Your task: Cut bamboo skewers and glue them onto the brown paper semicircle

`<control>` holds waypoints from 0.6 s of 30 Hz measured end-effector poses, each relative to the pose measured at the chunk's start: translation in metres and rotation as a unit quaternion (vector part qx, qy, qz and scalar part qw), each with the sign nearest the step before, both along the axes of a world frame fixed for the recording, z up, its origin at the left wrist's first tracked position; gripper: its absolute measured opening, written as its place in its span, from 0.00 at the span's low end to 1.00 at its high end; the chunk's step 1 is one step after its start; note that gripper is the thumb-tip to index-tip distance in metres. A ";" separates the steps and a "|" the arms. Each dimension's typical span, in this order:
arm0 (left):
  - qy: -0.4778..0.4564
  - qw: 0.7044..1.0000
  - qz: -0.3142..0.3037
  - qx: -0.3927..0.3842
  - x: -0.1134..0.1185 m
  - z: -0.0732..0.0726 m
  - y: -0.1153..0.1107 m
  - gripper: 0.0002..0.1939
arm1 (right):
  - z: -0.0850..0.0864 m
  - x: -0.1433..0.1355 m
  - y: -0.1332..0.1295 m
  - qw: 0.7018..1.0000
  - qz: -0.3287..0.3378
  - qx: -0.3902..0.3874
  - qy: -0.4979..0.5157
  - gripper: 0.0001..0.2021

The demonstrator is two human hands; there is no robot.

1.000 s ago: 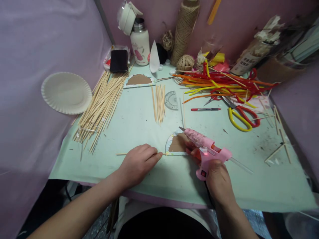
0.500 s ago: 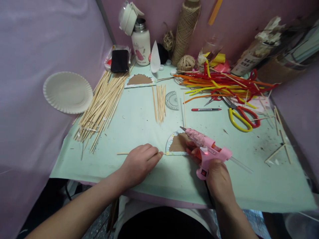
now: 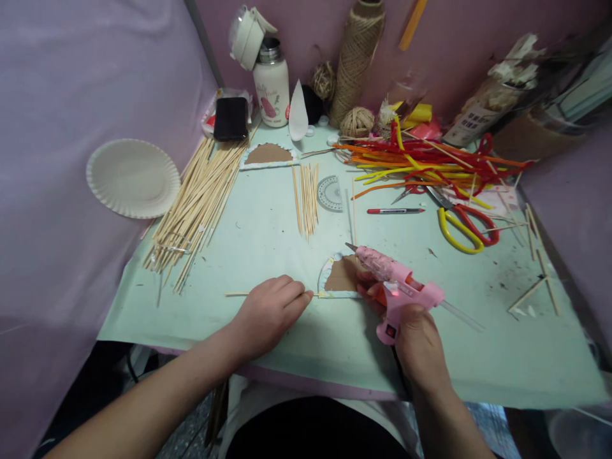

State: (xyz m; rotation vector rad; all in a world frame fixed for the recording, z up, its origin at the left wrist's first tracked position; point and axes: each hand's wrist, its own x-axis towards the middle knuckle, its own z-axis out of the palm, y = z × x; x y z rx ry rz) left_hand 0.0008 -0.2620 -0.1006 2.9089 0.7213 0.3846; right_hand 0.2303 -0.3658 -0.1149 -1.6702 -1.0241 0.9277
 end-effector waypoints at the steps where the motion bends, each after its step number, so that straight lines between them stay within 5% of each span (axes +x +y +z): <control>1: -0.001 1.000 -0.001 0.001 0.000 0.000 0.000 0.12 | 0.000 0.000 0.000 1.000 0.001 0.004 0.012 0.30; 18: -0.018 1.000 -0.007 0.022 0.002 0.002 0.001 0.11 | 0.001 0.000 0.001 1.000 0.001 0.000 0.010 0.30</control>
